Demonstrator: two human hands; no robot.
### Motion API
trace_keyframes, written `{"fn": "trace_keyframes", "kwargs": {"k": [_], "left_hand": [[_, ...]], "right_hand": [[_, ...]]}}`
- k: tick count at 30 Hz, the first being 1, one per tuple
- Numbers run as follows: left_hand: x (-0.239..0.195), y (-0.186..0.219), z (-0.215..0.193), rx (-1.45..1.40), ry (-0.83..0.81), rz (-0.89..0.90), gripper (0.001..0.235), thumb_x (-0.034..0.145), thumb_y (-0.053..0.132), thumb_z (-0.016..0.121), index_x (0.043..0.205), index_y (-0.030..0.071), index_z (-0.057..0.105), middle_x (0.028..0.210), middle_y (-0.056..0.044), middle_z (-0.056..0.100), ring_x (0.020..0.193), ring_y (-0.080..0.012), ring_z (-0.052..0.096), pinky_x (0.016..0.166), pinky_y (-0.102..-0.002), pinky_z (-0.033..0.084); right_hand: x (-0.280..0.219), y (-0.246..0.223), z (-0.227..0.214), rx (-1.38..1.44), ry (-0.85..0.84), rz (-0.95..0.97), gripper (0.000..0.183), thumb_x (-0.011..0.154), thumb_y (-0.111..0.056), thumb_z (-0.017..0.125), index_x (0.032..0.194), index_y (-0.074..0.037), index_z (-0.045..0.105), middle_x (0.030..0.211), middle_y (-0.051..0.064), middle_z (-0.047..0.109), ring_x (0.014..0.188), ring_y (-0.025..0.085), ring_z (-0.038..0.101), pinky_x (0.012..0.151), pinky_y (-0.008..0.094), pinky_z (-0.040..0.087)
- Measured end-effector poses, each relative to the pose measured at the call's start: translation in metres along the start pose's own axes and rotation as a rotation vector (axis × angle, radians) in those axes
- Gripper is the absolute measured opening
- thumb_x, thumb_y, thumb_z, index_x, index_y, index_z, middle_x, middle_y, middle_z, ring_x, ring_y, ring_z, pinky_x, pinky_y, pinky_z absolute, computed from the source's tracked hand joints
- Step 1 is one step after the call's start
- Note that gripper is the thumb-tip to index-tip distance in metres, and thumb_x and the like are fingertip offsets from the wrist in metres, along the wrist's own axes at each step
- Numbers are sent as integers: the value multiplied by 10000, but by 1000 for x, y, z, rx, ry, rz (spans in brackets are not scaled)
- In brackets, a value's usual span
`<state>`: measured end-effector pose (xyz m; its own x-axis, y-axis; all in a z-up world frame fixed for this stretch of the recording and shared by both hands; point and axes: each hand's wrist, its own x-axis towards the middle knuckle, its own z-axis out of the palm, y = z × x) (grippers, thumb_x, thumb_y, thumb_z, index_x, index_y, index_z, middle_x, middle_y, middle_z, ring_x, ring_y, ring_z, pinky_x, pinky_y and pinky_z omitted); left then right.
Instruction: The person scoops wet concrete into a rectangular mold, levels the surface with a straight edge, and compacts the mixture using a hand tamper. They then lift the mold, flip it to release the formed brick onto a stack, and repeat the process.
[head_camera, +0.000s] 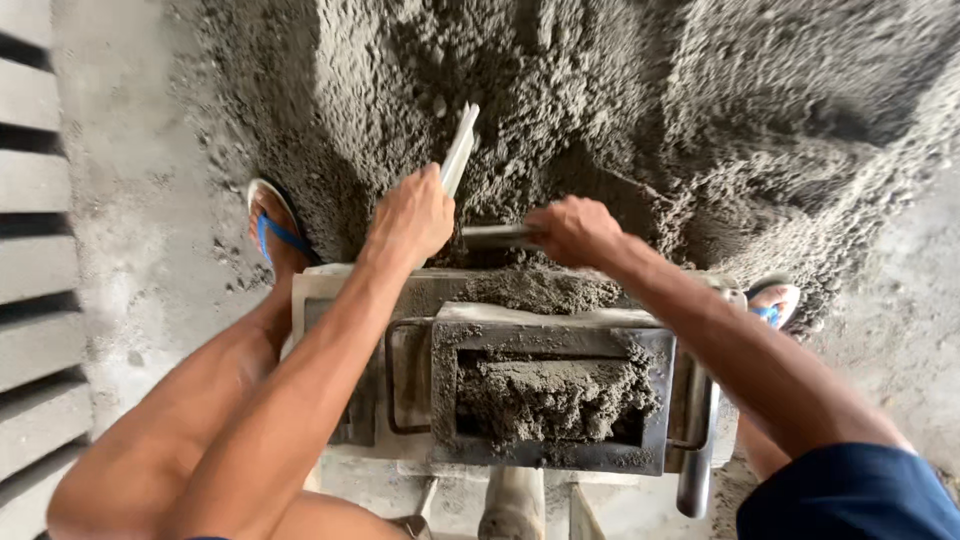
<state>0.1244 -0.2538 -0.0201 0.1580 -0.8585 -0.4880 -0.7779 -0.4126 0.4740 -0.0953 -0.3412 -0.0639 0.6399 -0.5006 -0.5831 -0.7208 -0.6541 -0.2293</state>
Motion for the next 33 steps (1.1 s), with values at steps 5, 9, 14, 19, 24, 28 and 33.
{"fn": "trace_keyframes", "kwargs": {"k": [5, 9, 14, 19, 24, 28, 33], "left_hand": [[2, 6, -11, -51, -55, -12, 435, 902, 114, 348, 1243, -146, 413, 1061, -313, 571, 857, -376, 654, 608, -417, 563], [0, 18, -21, -99, -11, -21, 442, 894, 118, 378, 1245, -147, 418, 1081, -329, 566, 875, -416, 643, 613, -463, 555], [-5, 13, -20, -110, 6, -26, 481, 870, 148, 349, 1248, -145, 403, 1089, -339, 556, 902, -458, 618, 660, -513, 542], [-51, 31, -51, -142, 72, -43, 508, 859, 142, 342, 1267, -158, 378, 1105, -357, 535, 947, -476, 593, 703, -530, 541], [-112, 56, -75, -187, 143, -40, 542, 843, 150, 331, 1265, -186, 369, 1135, -378, 509, 987, -507, 564, 742, -559, 518], [-157, 81, -63, -185, 142, -80, 493, 876, 102, 341, 1291, -164, 348, 1128, -358, 513, 907, -446, 619, 660, -473, 567], [-182, 71, -5, -92, -35, -85, 506, 832, 94, 402, 1280, -135, 348, 1191, -305, 486, 959, -466, 599, 717, -535, 528]], "right_hand": [[-26, -3, -72, 253, -177, 72, 319, 858, -420, 529, 1133, -302, 638, 1042, 25, 686, 965, 295, 647, 849, 463, 498], [-69, 3, -124, 373, -243, 153, 224, 936, -240, 501, 1057, -132, 655, 975, 152, 684, 917, 330, 663, 866, 457, 503], [-73, 15, -98, 453, -267, 200, 225, 937, -253, 520, 985, -74, 647, 917, 155, 658, 770, 284, 648, 740, 396, 501], [-65, -26, -91, 341, -234, 6, 251, 949, -299, 503, 1048, -115, 642, 946, 132, 669, 736, 266, 659, 674, 354, 529], [-108, -52, -123, 259, -197, 26, 271, 954, -276, 482, 1130, -130, 628, 1056, 141, 668, 750, 242, 669, 675, 338, 545], [-164, -72, -127, 156, 126, -58, 181, 914, -245, 527, 1026, -199, 662, 941, 79, 700, 602, 221, 667, 529, 325, 509], [-209, -95, -82, 120, 174, -70, 305, 925, -99, 395, 1078, -197, 640, 1040, 79, 690, 447, 122, 611, 403, 232, 486]]}}
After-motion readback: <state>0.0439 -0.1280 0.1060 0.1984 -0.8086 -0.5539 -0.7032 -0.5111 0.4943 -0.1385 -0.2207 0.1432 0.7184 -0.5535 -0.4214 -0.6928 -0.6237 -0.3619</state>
